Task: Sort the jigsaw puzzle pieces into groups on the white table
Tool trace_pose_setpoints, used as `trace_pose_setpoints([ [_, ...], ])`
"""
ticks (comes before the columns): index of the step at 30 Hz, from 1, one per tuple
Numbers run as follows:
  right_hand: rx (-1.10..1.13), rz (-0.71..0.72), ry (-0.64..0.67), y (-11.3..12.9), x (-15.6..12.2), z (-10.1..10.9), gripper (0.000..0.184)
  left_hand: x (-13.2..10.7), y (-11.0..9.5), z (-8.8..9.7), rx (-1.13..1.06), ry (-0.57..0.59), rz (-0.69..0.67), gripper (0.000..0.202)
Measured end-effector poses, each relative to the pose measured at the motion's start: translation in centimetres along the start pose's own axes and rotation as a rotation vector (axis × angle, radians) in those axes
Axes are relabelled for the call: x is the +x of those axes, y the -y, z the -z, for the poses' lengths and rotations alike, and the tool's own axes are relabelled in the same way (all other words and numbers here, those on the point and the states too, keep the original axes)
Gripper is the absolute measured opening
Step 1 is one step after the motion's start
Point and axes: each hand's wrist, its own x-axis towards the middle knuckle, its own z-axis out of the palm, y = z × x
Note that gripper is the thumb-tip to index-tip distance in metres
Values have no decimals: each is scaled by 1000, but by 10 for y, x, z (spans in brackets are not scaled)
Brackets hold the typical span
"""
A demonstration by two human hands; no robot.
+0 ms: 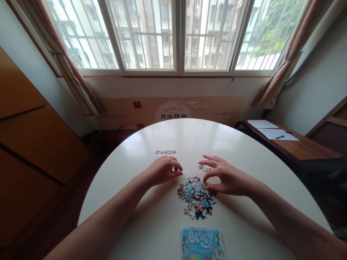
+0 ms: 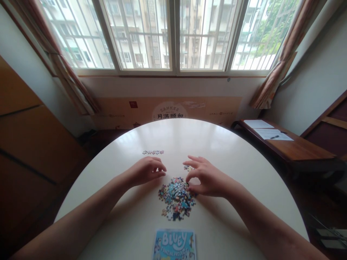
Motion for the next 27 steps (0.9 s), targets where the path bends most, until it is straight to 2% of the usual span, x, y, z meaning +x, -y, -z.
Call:
trace_pose_setpoints([
  [8,-72,-22,3,7,0,0,6,1,-4,2,-6,-12,4,11],
  [17,-99,5,-10,13,2,-2,6,1,1,-1,-15,-9,15,10],
  [27,-90,15,5,11,1,-2,5,0,0,-2,-9,8,25,13],
])
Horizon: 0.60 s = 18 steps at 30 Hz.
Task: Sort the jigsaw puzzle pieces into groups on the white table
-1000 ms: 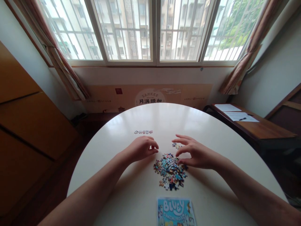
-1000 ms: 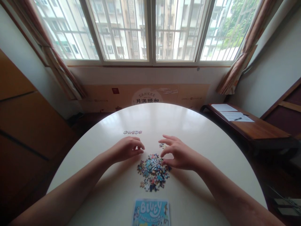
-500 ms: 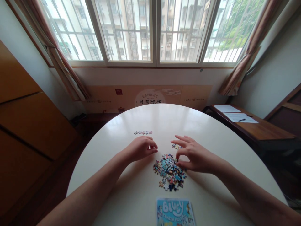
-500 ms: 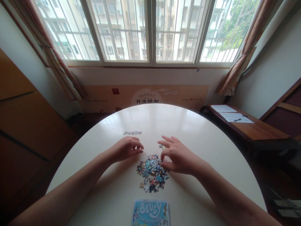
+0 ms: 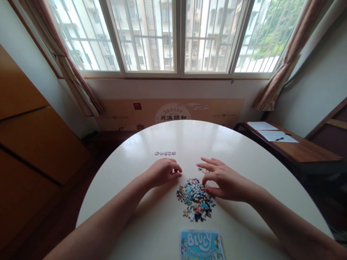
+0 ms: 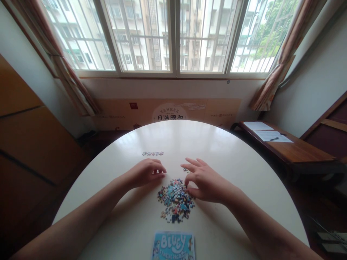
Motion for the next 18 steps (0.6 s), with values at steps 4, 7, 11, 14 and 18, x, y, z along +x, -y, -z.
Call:
trace_pose_setpoints([
  [4,4,5,-5,1,0,-2,3,0,-1,1,5,2,2,14],
  [7,3,14,-33,-1,0,1,4,0,-1,2,5,3,-4,15],
  [11,-39,-24,-96,-12,-4,11,9,0,0,2,-1,0,-3,15],
  [14,-70,-79,-130,-23,-7,16,7,0,0,2,-4,8,5,15],
  [18,-69,-122,-140,-37,-10,13,7,0,-1,2,4,10,4,15],
])
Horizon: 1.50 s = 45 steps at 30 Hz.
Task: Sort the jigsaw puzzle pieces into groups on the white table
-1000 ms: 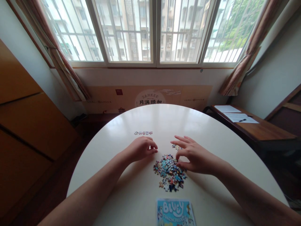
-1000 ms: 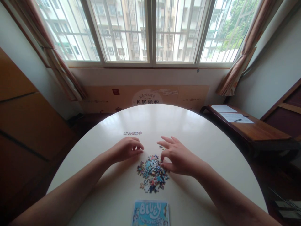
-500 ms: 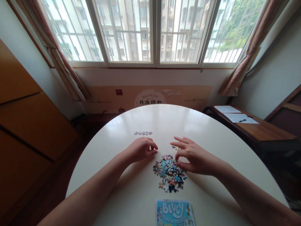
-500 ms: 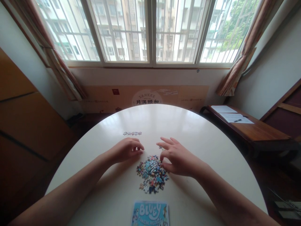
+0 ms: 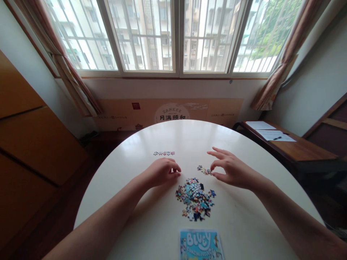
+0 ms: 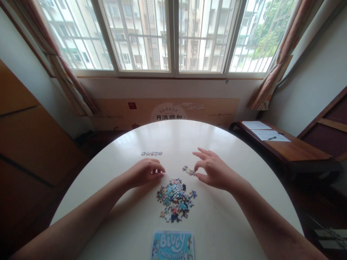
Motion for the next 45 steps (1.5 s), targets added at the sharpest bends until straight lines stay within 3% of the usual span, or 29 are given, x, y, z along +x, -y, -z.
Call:
trace_pose_setpoints([
  [11,-23,-141,23,-23,-8,-1,5,0,1,1,-11,6,12,15],
  [17,-3,-131,5,-18,-4,-8,7,1,1,0,-14,13,9,14],
  [21,-25,-104,-21,-5,-1,1,15,2,2,-1,-23,0,3,14],
  [26,242,31,233,27,-3,20,14,2,5,-4,-21,-9,-5,16],
  [30,291,43,368,42,-5,23,21,2,5,-4,-21,-4,-13,17],
  [39,244,-15,417,39,-2,15,21,1,-1,-3,-4,24,2,18],
  [45,196,-85,372,38,-1,13,19,1,-12,-9,30,59,-25,27],
])
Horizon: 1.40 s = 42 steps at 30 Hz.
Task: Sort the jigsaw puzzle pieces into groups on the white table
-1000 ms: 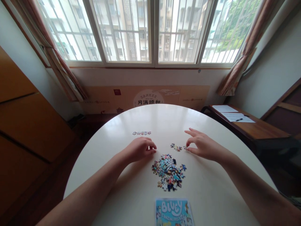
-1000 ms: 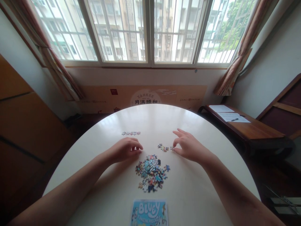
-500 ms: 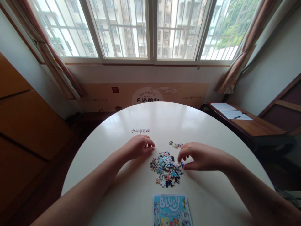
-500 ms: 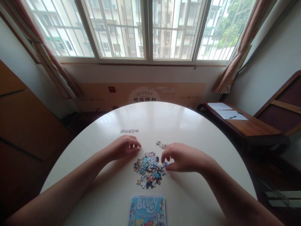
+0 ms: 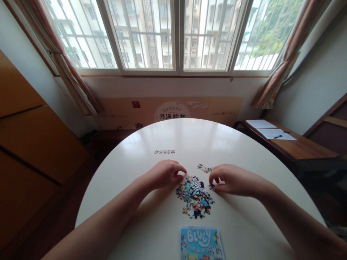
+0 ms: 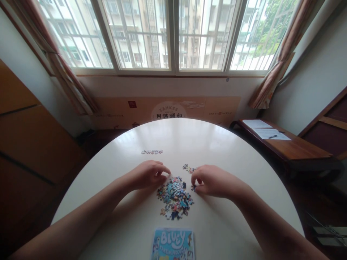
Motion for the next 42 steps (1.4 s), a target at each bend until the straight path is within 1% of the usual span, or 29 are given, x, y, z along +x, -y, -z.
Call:
trace_pose_setpoints([
  [3,-27,-30,-66,-1,5,-4,19,1,-7,-5,12,21,-26,31],
  [6,-69,-70,-143,0,13,-13,17,2,-11,-7,25,36,-53,35],
  [10,-113,-112,-260,3,22,-26,16,1,-12,-8,39,44,-81,41],
  [12,-122,-119,-295,4,24,-31,12,1,-12,-8,41,42,-97,43],
  [14,-117,-115,-307,3,25,-34,12,1,-11,-8,37,39,-106,43],
  [18,-65,-86,-317,-1,26,-36,19,1,-11,-8,14,49,-107,38],
  [21,-38,-78,-312,-1,26,-36,25,1,-13,-9,21,13,-72,39],
  [23,-26,-77,-313,-1,26,-36,26,2,-14,-10,40,-2,-52,41],
  [27,-11,-73,-312,-1,26,-36,28,3,-14,-12,64,59,-73,51],
  [30,-6,-64,-305,-3,26,-36,30,2,-12,-14,45,73,-86,55],
  [33,-83,-21,-326,-3,28,-39,32,3,-8,-15,12,53,-91,56],
  [36,-239,25,-391,1,34,-46,33,3,-6,-15,11,-29,-64,52],
  [38,-306,37,-462,5,38,-51,37,3,-6,-13,39,-69,-32,46],
  [40,-329,31,-565,6,38,-51,42,2,-7,-10,74,-85,10,40],
  [42,-329,0,-686,3,36,-46,45,2,-11,-8,106,-96,51,37],
])
